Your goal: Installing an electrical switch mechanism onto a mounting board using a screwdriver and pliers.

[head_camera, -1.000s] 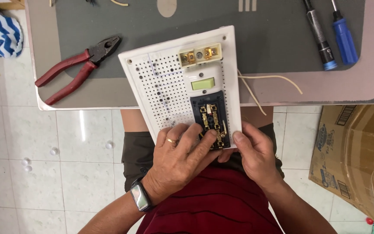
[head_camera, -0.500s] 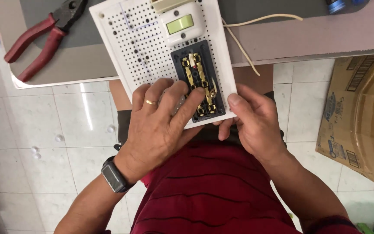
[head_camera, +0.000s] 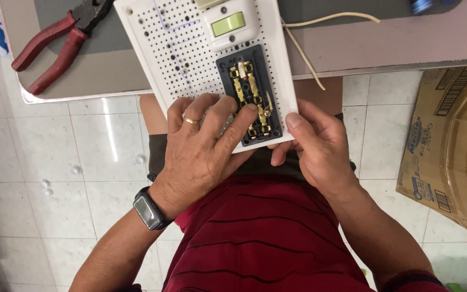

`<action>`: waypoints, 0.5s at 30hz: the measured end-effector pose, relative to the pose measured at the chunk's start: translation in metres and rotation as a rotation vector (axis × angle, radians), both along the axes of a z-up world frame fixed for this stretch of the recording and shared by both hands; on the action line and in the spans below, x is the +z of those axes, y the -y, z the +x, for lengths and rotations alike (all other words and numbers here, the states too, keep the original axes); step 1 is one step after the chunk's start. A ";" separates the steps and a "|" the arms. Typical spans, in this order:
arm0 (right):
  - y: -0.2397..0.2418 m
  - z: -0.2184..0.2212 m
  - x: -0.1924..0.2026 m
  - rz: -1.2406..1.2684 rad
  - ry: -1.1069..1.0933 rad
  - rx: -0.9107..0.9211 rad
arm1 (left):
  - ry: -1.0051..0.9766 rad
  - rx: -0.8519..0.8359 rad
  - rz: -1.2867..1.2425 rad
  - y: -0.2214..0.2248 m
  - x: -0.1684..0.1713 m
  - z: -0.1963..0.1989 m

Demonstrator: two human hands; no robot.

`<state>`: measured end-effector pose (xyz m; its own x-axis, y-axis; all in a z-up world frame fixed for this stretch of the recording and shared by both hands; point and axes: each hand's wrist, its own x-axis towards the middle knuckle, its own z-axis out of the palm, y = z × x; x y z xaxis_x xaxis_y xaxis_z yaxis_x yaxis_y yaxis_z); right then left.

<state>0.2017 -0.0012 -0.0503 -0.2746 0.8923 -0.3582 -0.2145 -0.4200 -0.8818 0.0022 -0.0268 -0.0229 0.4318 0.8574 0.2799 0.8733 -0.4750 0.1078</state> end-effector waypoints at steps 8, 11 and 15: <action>0.001 0.005 -0.004 0.036 -0.033 0.067 | 0.048 0.001 0.000 0.001 -0.003 -0.003; 0.000 0.006 -0.005 0.043 -0.033 0.070 | 0.056 0.005 -0.011 0.002 -0.003 -0.002; -0.001 0.008 -0.003 0.061 -0.045 0.118 | 0.078 0.024 -0.001 0.001 0.001 0.000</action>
